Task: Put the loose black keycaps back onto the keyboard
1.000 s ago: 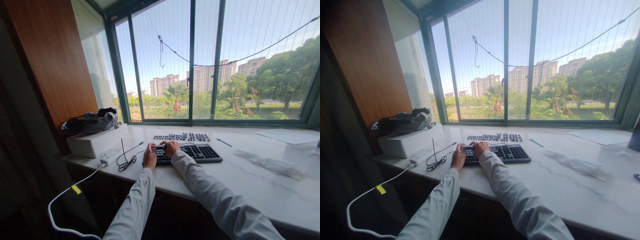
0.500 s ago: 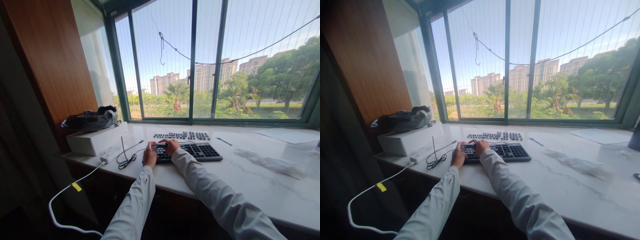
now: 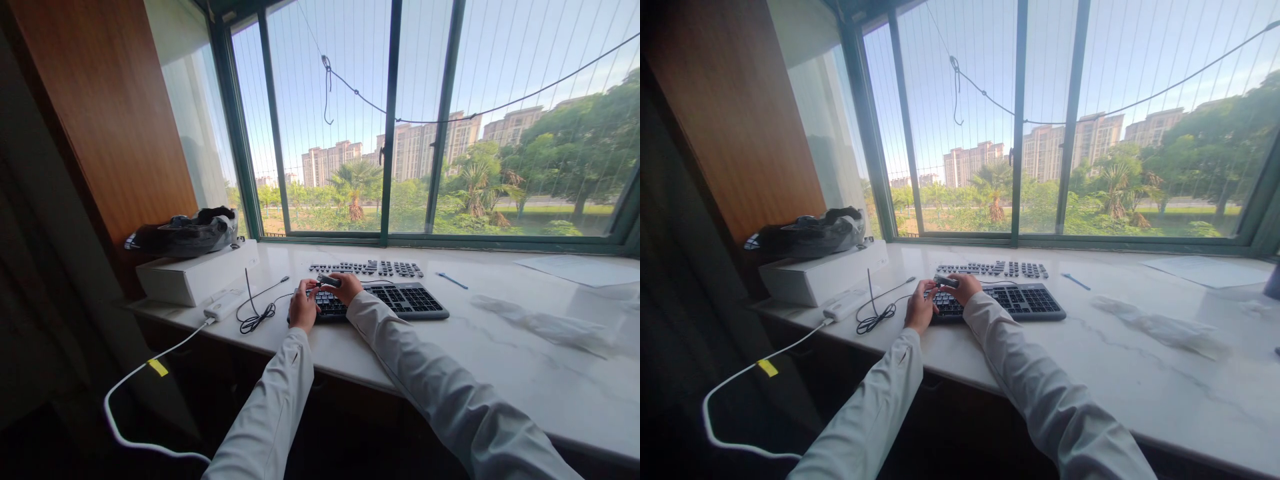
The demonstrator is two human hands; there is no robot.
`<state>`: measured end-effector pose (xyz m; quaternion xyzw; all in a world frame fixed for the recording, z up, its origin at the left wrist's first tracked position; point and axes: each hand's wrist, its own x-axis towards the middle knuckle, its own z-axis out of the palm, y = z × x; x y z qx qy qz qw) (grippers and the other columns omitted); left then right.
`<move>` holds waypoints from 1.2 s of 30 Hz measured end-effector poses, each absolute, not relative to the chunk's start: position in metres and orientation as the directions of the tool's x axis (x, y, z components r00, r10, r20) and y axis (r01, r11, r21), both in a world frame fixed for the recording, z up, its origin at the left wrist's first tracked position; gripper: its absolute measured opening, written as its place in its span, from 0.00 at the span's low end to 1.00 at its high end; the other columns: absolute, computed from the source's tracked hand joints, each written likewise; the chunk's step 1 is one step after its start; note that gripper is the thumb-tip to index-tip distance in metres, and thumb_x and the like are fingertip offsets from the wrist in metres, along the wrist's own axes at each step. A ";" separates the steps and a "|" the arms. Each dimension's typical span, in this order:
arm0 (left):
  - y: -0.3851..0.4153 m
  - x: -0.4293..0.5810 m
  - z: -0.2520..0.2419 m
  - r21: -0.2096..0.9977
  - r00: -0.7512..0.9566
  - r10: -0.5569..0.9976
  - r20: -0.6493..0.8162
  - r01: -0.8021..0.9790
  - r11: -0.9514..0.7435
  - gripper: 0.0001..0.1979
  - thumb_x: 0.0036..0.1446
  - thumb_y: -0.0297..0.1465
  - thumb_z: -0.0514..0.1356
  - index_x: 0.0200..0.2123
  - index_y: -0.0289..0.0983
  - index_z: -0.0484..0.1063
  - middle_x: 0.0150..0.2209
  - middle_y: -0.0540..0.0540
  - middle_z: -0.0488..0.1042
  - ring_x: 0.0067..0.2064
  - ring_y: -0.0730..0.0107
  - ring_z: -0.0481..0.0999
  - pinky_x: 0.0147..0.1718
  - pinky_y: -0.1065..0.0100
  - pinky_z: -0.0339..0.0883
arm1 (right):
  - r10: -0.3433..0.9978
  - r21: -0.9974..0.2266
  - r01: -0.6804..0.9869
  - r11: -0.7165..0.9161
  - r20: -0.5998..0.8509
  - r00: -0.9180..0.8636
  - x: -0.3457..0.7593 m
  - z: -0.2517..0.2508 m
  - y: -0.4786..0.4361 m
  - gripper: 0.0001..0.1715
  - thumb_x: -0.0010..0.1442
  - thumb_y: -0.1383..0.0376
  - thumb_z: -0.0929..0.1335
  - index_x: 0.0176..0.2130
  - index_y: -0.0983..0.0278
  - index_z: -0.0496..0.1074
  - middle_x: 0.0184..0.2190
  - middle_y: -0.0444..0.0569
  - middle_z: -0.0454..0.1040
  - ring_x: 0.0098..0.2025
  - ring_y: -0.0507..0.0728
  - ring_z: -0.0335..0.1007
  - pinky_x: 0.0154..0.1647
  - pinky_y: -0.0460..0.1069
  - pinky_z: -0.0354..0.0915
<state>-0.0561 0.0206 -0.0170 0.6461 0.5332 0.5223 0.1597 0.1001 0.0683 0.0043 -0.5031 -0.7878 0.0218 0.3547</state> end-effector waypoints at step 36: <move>0.019 -0.056 -0.014 0.734 -0.140 0.865 0.482 0.604 -0.311 0.09 0.62 0.32 0.54 0.46 0.43 0.68 0.45 0.47 0.77 0.36 0.70 0.77 0.38 0.69 0.68 | 0.823 -0.236 0.873 0.426 0.503 -0.266 0.101 0.008 0.056 0.20 0.58 0.48 0.66 0.46 0.50 0.76 0.36 0.44 0.80 0.41 0.57 0.75 0.39 0.47 0.63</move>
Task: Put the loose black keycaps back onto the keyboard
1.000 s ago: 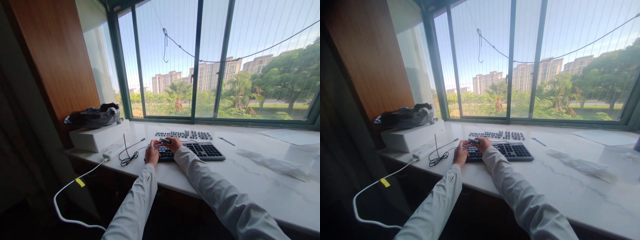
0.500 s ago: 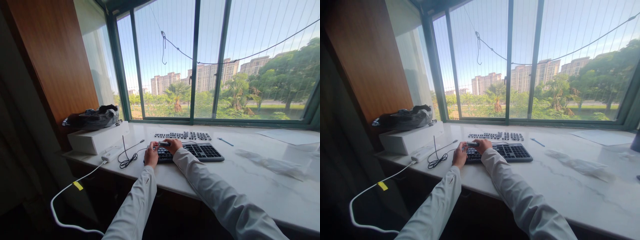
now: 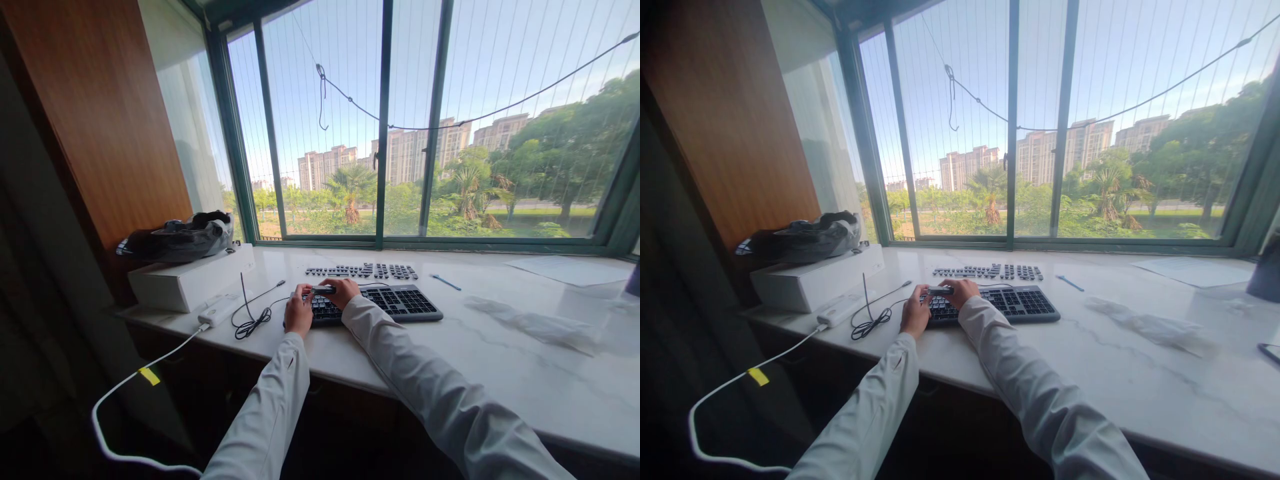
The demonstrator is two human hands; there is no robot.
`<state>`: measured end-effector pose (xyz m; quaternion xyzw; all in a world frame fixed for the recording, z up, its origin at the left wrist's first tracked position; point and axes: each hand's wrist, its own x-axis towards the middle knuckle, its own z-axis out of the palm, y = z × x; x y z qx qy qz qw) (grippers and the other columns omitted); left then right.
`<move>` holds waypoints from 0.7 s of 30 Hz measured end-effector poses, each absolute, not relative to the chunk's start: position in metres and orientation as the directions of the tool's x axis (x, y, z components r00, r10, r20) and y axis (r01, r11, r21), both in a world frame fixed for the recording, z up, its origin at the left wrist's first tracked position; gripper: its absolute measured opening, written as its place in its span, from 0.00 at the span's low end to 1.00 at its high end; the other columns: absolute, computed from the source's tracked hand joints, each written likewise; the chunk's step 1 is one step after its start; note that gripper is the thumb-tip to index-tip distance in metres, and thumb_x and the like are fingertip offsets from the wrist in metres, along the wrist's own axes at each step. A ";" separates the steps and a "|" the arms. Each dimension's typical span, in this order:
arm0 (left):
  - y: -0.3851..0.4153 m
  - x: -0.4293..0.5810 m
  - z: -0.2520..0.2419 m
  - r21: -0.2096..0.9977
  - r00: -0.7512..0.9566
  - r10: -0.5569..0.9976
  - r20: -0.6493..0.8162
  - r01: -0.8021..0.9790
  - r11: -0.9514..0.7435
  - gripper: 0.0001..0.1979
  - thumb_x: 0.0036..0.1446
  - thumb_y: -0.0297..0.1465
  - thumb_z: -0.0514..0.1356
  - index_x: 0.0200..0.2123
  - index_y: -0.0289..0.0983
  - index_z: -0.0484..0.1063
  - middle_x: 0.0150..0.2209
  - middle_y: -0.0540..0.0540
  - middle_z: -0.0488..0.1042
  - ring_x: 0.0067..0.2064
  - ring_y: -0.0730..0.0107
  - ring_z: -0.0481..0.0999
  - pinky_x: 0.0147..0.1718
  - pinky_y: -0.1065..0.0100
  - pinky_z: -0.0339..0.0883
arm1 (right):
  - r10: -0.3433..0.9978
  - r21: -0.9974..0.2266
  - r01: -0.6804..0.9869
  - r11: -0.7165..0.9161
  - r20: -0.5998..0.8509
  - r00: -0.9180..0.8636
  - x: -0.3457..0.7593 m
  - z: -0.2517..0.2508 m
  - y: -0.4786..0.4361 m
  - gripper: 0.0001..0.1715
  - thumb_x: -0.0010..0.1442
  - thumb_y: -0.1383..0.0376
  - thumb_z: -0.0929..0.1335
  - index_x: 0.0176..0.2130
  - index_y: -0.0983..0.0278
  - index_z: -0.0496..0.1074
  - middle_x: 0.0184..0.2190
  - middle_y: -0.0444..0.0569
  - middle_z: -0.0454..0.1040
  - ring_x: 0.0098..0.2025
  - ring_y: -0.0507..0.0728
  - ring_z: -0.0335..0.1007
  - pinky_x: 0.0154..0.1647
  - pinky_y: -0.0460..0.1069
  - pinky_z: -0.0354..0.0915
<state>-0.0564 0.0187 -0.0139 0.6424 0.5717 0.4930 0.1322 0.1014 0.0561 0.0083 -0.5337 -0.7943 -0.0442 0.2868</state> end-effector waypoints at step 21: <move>0.018 -0.059 -0.013 0.693 -0.131 0.848 0.513 0.647 -0.319 0.12 0.59 0.27 0.55 0.46 0.44 0.69 0.44 0.47 0.77 0.34 0.70 0.76 0.36 0.71 0.65 | 0.830 -0.172 0.889 0.424 0.466 -0.306 0.099 0.012 0.050 0.21 0.61 0.51 0.65 0.54 0.43 0.70 0.39 0.41 0.79 0.43 0.57 0.75 0.42 0.48 0.63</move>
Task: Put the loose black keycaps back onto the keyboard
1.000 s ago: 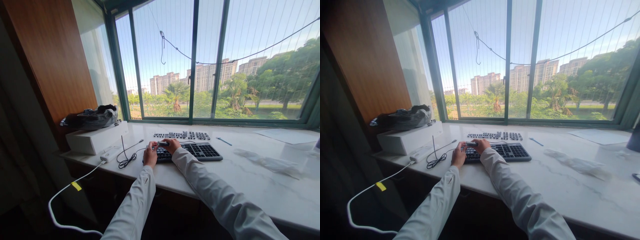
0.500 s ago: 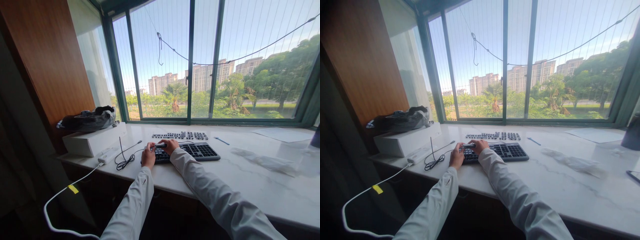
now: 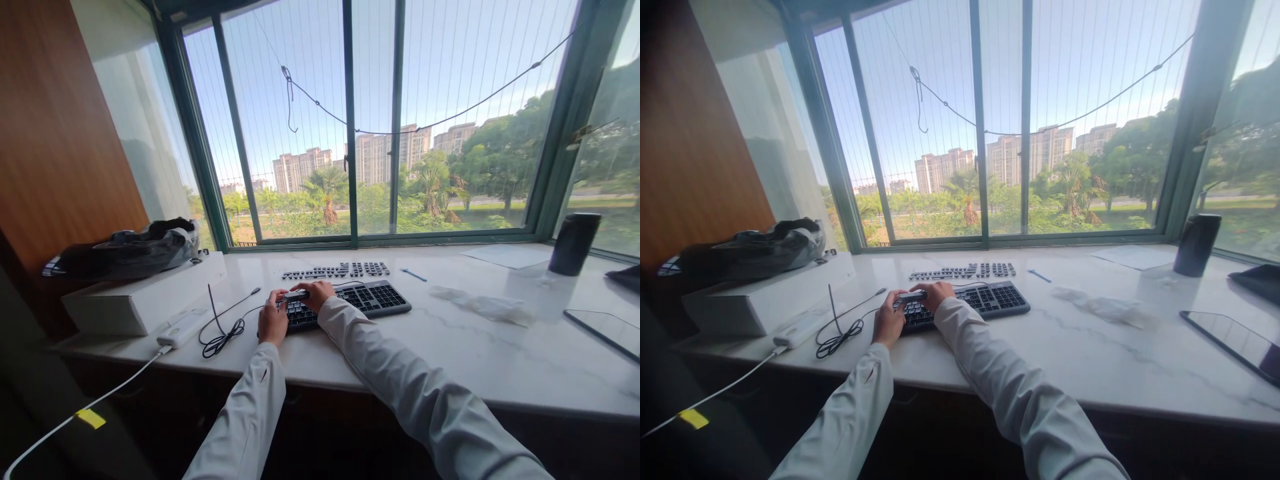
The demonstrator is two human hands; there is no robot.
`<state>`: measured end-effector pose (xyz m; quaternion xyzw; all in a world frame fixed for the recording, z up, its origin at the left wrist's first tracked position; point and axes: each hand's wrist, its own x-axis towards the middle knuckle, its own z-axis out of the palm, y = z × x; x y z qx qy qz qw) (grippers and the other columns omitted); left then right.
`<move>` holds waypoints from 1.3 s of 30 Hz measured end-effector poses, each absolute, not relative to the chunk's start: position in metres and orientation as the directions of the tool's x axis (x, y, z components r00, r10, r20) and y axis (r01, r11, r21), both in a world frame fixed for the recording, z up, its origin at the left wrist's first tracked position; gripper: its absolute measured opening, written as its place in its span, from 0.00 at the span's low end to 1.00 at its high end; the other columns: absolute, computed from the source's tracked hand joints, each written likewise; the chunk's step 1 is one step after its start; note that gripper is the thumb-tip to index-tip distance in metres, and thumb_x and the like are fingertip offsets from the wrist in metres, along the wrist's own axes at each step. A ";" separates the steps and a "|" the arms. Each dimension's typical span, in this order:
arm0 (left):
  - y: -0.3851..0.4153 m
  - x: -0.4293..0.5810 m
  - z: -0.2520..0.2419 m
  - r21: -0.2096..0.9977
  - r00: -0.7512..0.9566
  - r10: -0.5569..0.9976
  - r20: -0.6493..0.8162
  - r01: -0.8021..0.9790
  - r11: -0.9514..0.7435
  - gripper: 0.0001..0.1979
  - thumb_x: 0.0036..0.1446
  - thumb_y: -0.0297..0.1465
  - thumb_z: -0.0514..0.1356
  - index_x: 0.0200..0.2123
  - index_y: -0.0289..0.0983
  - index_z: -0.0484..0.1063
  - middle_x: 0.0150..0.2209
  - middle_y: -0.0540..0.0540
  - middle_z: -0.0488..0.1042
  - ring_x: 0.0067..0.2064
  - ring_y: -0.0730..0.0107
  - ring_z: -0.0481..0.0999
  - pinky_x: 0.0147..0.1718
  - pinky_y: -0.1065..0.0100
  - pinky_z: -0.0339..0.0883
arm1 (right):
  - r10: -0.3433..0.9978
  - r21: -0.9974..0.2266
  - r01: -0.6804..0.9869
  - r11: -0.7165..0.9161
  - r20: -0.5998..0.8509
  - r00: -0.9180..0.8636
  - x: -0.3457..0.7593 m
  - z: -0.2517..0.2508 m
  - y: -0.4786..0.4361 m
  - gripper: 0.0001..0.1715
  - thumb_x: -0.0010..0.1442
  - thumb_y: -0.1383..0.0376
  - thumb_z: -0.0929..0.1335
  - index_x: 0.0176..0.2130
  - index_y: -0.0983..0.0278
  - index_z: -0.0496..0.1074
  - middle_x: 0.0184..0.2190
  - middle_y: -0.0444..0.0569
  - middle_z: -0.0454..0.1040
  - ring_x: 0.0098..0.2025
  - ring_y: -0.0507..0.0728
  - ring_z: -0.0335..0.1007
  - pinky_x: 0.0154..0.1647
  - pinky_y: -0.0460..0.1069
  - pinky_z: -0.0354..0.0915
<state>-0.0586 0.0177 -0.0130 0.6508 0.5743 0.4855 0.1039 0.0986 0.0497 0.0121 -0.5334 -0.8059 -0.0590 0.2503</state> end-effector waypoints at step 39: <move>0.015 -0.058 -0.010 0.673 -0.139 0.849 0.510 0.679 -0.293 0.19 0.56 0.22 0.52 0.47 0.44 0.71 0.42 0.48 0.78 0.40 0.66 0.76 0.39 0.70 0.64 | 0.838 -0.074 0.915 0.397 0.437 -0.328 0.097 0.015 0.044 0.25 0.60 0.55 0.64 0.57 0.45 0.67 0.38 0.44 0.79 0.43 0.58 0.75 0.41 0.50 0.64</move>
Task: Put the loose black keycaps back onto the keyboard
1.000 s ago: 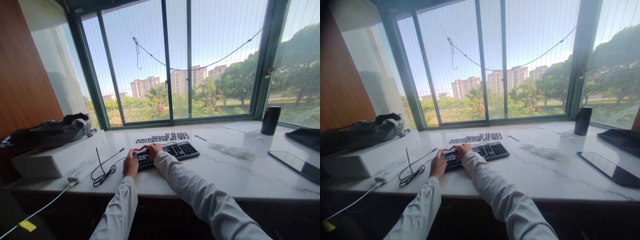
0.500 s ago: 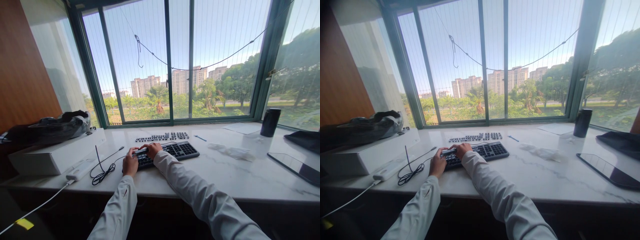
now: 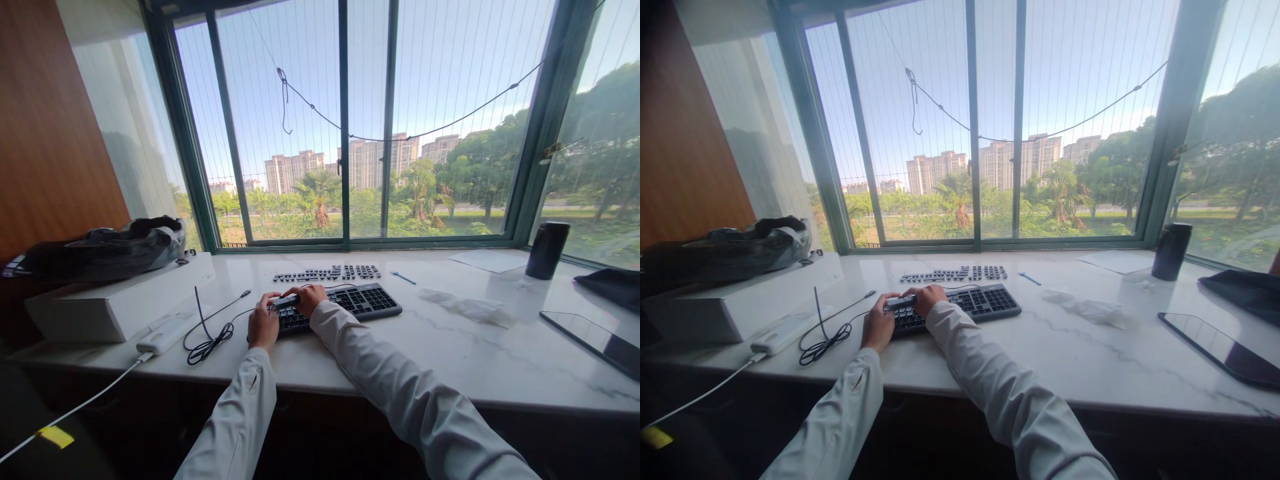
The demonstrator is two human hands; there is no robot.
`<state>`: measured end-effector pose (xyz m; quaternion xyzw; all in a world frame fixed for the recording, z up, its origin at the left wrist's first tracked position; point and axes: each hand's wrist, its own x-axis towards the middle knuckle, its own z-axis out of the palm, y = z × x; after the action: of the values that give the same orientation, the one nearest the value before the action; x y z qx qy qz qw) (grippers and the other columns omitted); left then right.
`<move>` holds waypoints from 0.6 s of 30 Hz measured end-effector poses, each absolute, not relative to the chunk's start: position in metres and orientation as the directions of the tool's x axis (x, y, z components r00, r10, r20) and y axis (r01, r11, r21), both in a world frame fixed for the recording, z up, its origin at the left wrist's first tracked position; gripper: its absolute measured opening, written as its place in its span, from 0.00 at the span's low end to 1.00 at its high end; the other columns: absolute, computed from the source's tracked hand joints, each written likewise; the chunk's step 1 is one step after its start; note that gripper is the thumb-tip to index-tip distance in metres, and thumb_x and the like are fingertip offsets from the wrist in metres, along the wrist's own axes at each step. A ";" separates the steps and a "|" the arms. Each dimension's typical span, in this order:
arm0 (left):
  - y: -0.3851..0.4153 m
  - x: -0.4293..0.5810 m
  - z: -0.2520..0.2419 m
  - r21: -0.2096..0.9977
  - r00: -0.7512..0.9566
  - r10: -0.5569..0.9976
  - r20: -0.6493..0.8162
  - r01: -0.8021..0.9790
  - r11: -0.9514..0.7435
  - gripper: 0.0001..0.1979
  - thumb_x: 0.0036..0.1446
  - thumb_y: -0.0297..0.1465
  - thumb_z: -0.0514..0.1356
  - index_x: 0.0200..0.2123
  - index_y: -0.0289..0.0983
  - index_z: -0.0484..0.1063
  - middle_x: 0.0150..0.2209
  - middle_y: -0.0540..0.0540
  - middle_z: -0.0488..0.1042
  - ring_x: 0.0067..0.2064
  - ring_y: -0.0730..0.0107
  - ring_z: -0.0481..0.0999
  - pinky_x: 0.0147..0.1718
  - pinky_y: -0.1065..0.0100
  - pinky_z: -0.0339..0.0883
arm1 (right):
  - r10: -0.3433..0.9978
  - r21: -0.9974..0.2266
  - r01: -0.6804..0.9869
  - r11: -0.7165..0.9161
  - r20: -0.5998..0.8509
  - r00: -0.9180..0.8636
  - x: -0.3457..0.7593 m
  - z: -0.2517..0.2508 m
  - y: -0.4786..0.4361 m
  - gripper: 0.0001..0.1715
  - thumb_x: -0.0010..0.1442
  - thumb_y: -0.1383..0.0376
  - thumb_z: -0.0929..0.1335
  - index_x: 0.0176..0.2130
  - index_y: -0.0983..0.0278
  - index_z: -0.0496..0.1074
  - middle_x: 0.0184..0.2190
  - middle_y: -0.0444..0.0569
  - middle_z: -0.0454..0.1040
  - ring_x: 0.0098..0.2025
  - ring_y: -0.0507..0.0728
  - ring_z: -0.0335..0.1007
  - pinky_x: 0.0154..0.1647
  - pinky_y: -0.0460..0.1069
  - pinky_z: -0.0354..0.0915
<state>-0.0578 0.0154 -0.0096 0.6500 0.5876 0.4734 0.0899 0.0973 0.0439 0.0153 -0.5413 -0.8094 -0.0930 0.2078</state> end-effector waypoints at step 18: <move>0.009 -0.052 -0.003 0.664 -0.155 0.876 0.456 0.715 -0.219 0.13 0.64 0.34 0.49 0.47 0.42 0.70 0.37 0.47 0.79 0.39 0.65 0.76 0.38 0.69 0.63 | 0.878 -0.121 0.943 0.311 0.415 -0.237 0.101 0.019 0.045 0.22 0.61 0.57 0.64 0.55 0.46 0.70 0.41 0.44 0.79 0.46 0.57 0.74 0.46 0.49 0.63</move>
<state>-0.0522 0.0088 -0.0034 0.6435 0.6182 0.4421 0.0911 0.1011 0.0449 0.0187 -0.5817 -0.7826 -0.0774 0.2078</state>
